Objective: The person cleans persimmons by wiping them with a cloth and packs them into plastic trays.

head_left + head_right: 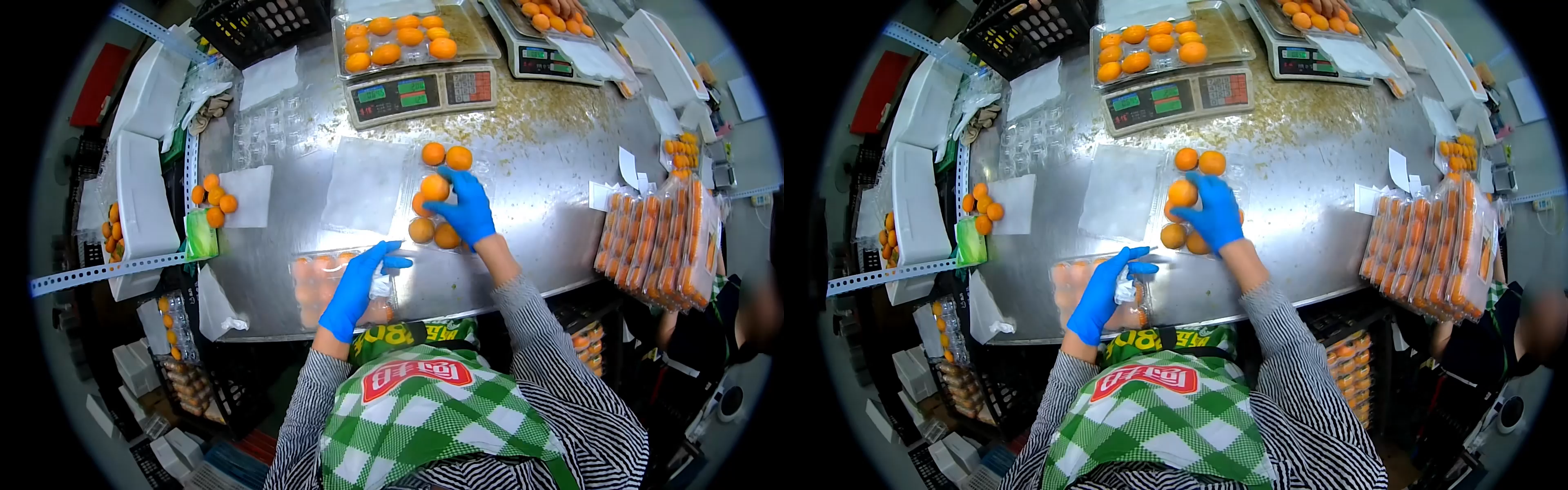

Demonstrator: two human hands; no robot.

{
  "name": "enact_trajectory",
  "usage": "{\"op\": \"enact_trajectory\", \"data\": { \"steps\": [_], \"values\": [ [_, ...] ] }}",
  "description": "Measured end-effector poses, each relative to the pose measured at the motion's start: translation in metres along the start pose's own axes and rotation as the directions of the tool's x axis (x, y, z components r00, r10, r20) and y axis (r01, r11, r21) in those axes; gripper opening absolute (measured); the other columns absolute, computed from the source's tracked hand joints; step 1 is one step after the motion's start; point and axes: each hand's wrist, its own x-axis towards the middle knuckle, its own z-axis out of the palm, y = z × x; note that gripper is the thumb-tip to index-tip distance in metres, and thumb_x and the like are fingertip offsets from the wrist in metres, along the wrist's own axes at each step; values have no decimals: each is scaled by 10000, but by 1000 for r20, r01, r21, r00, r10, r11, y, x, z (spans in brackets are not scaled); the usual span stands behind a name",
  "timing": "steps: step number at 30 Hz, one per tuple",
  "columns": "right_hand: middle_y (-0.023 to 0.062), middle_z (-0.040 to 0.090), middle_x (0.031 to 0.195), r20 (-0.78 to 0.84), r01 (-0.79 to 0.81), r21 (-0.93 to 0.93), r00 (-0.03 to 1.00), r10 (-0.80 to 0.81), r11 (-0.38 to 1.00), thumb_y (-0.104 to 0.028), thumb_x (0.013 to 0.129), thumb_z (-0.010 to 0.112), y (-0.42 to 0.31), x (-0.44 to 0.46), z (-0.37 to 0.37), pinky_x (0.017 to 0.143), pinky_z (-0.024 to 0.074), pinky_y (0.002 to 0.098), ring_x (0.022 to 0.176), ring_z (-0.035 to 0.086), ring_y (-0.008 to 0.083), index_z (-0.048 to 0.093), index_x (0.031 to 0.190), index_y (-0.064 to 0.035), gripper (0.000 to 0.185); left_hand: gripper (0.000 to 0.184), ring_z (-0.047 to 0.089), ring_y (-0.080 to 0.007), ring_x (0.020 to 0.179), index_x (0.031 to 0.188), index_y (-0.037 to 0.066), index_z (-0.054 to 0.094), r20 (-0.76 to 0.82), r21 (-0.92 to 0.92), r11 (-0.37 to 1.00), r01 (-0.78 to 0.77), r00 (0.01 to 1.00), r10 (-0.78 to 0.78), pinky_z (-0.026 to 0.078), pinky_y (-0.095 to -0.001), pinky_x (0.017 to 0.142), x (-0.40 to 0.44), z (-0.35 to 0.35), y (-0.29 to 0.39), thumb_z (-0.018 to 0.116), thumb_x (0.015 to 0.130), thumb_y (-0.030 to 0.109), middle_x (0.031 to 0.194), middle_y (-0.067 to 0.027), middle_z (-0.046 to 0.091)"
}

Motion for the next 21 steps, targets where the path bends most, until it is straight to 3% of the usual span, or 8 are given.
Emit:
{"op": "enact_trajectory", "data": {
  "steps": [1,4,7,15,18,21],
  "values": [
    [133,568,1014,-45,5,-84,999,-9,996,-297,676,750,4,12,4,795,453,408,932,555,316,558,1159,-78,564,459,564,-160,952,1210,5,533,-12,-9,1000,-5,1000,5,407,-280,884,0,-2,0,389,955,357,1050,-117,638],
    [135,567,944,67,-41,-299,996,64,953,-363,679,735,9,36,12,728,453,415,860,562,319,567,1130,-77,560,439,558,-169,972,1203,2,538,-53,-31,999,-12,999,10,407,-286,891,-1,-10,-1,408,950,337,1052,-118,637],
    [130,553,879,20,12,-472,1000,-3,882,-411,681,720,13,35,23,673,444,414,792,558,305,568,1130,-78,579,429,552,-173,985,1192,0,546,-99,-64,998,-2,995,-4,407,-286,896,-1,-16,-4,421,945,327,1055,-117,638],
    [130,555,876,-70,-7,-449,997,-27,893,-370,711,708,16,24,36,662,459,411,776,566,299,558,1156,-72,556,397,542,-165,981,1180,19,559,-134,-98,994,49,989,-62,390,-305,924,3,-16,1,432,935,305,1036,-107,643],
    [137,577,890,-134,10,-339,989,-59,941,-340,729,696,20,19,39,666,474,417,781,581,306,561,1158,-73,523,386,596,-161,886,1152,-23,568,-163,-34,999,-10,987,4,449,-252,808,6,-13,-3,467,927,274,944,-122,662],
    [142,598,918,-162,67,-312,979,-123,948,-308,740,687,27,13,38,667,483,425,776,592,311,563,1167,-79,501,376,537,-148,982,1192,73,567,-143,-67,994,90,985,-98,377,-299,929,8,-18,-8,449,917,302,1022,-86,652]
  ]
}}
